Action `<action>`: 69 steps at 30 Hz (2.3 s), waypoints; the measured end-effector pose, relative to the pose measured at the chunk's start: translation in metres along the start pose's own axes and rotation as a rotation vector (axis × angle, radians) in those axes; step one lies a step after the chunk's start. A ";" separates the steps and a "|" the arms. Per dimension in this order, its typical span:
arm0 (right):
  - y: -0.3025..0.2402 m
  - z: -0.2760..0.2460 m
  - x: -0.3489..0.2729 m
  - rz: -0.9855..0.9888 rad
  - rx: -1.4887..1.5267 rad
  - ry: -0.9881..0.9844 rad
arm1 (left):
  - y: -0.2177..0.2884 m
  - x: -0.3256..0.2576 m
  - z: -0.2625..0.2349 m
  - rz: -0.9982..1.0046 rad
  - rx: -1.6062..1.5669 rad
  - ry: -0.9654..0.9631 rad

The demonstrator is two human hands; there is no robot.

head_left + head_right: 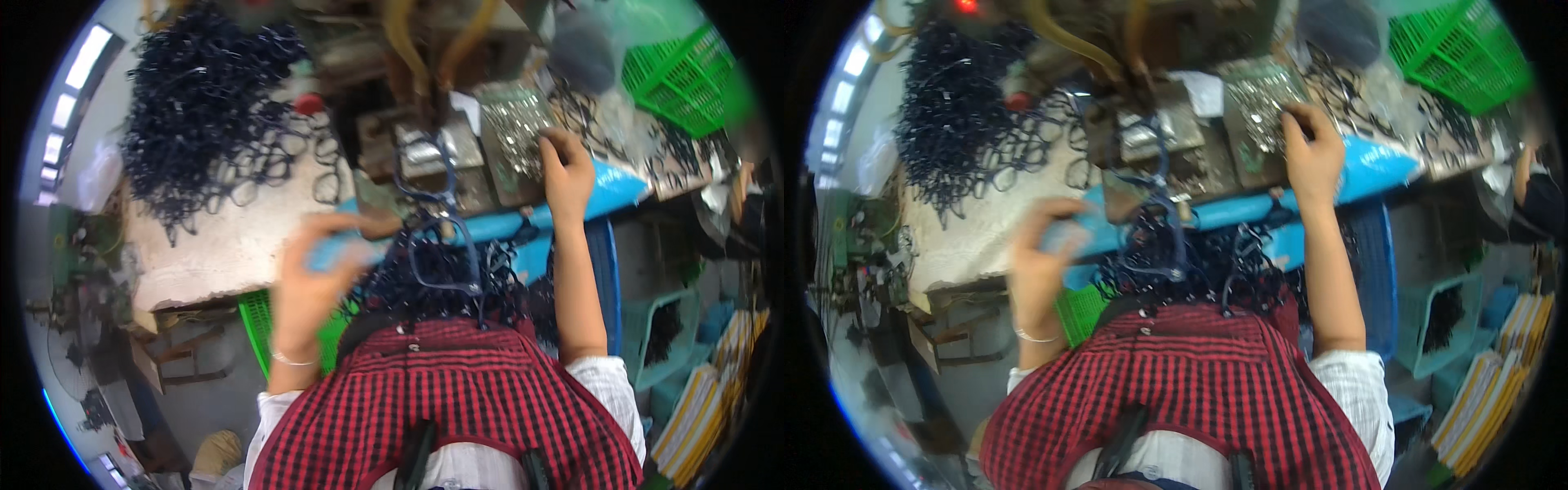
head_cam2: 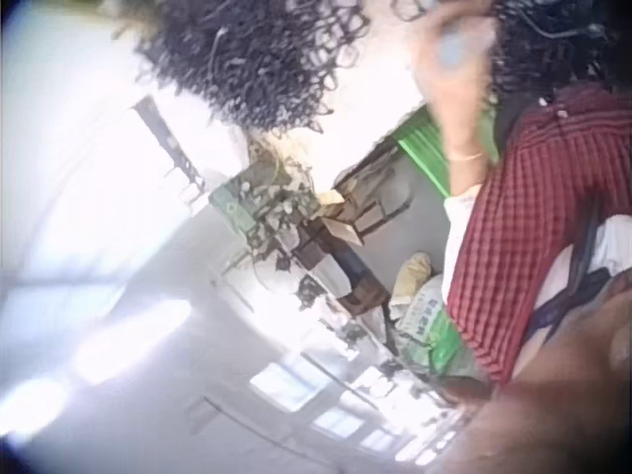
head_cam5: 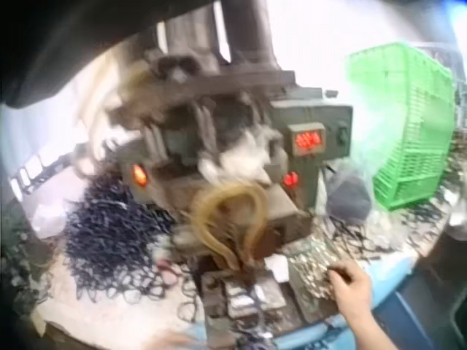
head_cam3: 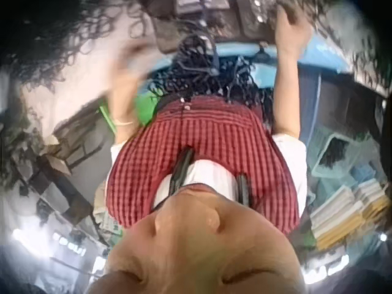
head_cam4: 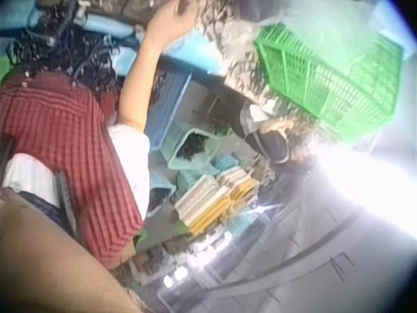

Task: The person repeatedly picks up black spectacle frames and small metal components, places them into a press machine, and removes the assembled units. The person transfers finished frames into a green basket and continues the cycle with additional frames and components.

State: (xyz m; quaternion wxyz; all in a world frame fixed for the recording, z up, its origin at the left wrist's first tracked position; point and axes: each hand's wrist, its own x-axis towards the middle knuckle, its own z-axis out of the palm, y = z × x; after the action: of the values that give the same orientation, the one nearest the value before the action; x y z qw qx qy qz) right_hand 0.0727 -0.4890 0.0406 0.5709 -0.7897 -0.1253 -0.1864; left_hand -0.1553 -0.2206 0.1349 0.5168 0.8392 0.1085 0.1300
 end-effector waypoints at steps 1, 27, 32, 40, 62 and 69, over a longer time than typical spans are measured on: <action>0.003 -0.004 -0.002 0.027 0.011 -0.005 | -0.012 0.003 -0.016 0.135 0.215 0.331; -0.107 0.015 0.006 -0.300 0.152 -0.215 | -0.115 0.086 -0.076 -0.005 0.218 0.233; -0.101 0.071 -0.004 -0.081 0.447 -0.221 | -0.126 0.063 -0.023 0.077 -0.452 0.499; -0.120 0.065 -0.006 0.097 0.544 -0.286 | -0.023 0.075 -0.023 0.685 -0.883 0.362; 0.008 0.010 0.008 -0.308 -0.561 -0.056 | 0.011 0.074 0.031 1.033 0.336 -0.079; 0.001 0.014 0.003 -0.174 -0.355 0.067 | -0.011 0.013 0.050 0.825 0.280 0.201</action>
State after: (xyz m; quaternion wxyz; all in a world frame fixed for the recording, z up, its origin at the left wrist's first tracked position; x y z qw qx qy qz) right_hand 0.0782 -0.4764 0.0373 0.4080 -0.8576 -0.1394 -0.2804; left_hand -0.1270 -0.2542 0.1050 0.2901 0.8574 -0.1691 0.3900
